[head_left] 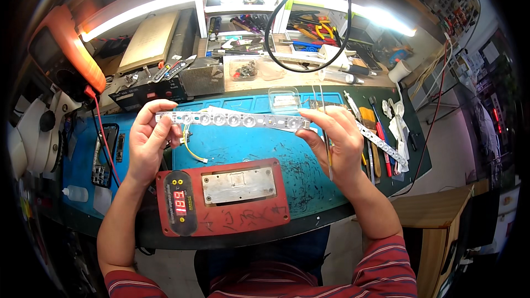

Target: The person handles LED strip segments on a workbench, using a soldering iron and tweezers to work on the contacts. The person repeatedly picks up, positions, and adjusts the strips while monitoring a digital temperature display.

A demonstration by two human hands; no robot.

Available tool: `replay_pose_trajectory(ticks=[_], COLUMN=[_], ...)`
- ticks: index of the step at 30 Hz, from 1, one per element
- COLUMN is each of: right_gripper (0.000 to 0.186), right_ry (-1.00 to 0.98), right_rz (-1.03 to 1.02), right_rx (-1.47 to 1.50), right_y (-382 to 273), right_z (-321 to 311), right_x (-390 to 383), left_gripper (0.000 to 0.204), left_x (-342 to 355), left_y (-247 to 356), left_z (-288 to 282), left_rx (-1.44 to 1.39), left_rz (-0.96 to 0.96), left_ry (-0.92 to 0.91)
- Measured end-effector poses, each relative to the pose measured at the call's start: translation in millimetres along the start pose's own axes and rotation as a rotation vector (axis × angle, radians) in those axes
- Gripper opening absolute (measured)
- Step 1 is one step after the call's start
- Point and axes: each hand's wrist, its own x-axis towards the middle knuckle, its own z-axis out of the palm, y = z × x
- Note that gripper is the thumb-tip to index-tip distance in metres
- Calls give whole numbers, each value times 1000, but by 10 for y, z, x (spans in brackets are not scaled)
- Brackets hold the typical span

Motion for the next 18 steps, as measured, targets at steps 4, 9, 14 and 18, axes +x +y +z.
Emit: replay_pose_trajectory(ticks=[4, 9, 14, 18], right_gripper=[35, 37, 35, 36], right_ry=[10, 8, -2, -13], right_rz=[19, 44, 63, 114], right_rx=[5, 21, 34, 50], right_y=[19, -6, -33, -23], right_z=[16, 36, 14, 28], right_x=[-9, 8, 10, -22], left_gripper=[22, 22, 20, 22], left_x=[3, 5, 7, 0], left_y=[-6, -49, -15, 8], left_z=[-6, -54, -36, -33], left_rx=[14, 43, 61, 59], left_rz=[-9, -4, -15, -17], left_ry=[-21, -42, -41, -64])
